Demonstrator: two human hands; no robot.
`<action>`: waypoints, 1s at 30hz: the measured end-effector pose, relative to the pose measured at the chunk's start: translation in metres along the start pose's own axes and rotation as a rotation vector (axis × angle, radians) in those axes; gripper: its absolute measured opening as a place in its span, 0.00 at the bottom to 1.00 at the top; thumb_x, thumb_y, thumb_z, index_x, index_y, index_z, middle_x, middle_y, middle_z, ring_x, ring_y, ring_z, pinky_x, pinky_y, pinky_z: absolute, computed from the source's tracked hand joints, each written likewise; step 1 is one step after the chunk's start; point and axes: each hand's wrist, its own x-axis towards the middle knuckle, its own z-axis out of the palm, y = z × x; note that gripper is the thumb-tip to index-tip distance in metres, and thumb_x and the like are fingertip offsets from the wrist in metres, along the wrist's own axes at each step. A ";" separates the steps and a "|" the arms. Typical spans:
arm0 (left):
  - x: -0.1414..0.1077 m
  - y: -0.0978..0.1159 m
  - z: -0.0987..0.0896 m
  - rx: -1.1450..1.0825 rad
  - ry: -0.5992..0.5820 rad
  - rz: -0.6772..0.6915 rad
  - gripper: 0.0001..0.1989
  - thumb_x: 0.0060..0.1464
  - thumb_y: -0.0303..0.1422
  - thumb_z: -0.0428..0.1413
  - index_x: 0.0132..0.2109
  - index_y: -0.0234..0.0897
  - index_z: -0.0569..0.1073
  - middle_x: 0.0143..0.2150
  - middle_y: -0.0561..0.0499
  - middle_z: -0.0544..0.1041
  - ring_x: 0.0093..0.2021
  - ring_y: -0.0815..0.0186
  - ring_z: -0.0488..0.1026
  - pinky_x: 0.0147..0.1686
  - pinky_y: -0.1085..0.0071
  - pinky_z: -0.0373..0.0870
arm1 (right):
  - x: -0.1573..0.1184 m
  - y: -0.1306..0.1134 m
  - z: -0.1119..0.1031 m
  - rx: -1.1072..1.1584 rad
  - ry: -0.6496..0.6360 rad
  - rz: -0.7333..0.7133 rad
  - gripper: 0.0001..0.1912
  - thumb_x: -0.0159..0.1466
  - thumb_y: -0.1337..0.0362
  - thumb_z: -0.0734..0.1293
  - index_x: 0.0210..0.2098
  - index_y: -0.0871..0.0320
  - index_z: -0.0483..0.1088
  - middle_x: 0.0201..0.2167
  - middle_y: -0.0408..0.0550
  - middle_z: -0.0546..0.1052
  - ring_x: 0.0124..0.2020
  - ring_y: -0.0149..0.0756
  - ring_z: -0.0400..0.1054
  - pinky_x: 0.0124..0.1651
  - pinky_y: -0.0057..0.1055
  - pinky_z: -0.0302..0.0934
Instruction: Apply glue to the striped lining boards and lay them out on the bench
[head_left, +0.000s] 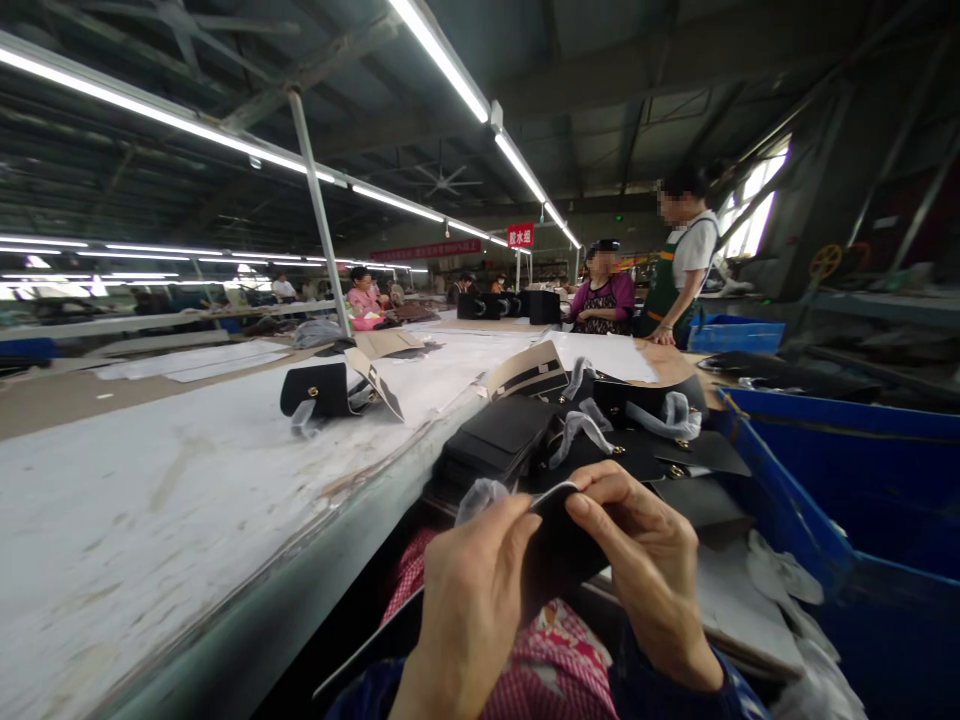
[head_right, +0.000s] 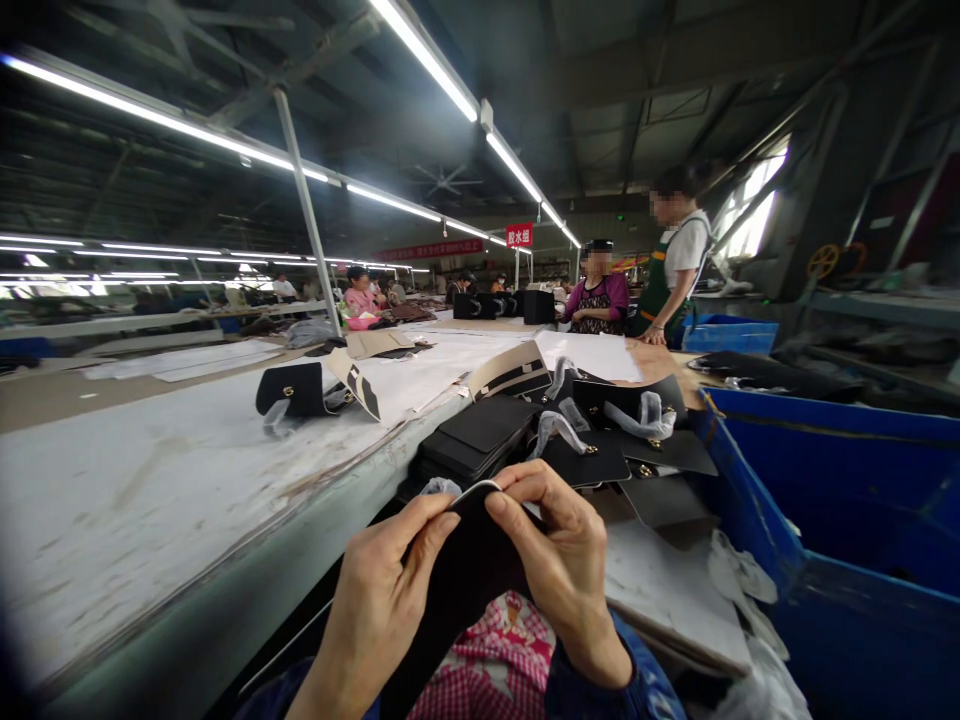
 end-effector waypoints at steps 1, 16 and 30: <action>0.004 0.002 0.002 -0.003 -0.021 -0.007 0.09 0.65 0.27 0.51 0.42 0.40 0.76 0.30 0.57 0.79 0.28 0.73 0.76 0.30 0.80 0.67 | 0.000 -0.001 0.000 0.000 -0.005 -0.004 0.08 0.63 0.65 0.72 0.27 0.55 0.73 0.32 0.42 0.74 0.31 0.28 0.67 0.34 0.25 0.59; 0.015 0.000 0.026 0.189 0.096 0.301 0.08 0.68 0.29 0.46 0.48 0.40 0.69 0.31 0.53 0.78 0.31 0.65 0.78 0.33 0.73 0.73 | -0.001 0.002 -0.005 0.054 -0.007 0.058 0.11 0.63 0.61 0.71 0.26 0.57 0.72 0.31 0.44 0.74 0.30 0.30 0.67 0.34 0.27 0.60; 0.014 -0.007 0.021 0.209 0.188 0.355 0.09 0.66 0.25 0.48 0.36 0.39 0.67 0.25 0.55 0.72 0.25 0.68 0.73 0.30 0.75 0.68 | -0.004 -0.012 -0.014 0.119 -0.260 0.236 0.11 0.65 0.56 0.70 0.29 0.55 0.77 0.36 0.48 0.79 0.37 0.35 0.71 0.42 0.28 0.64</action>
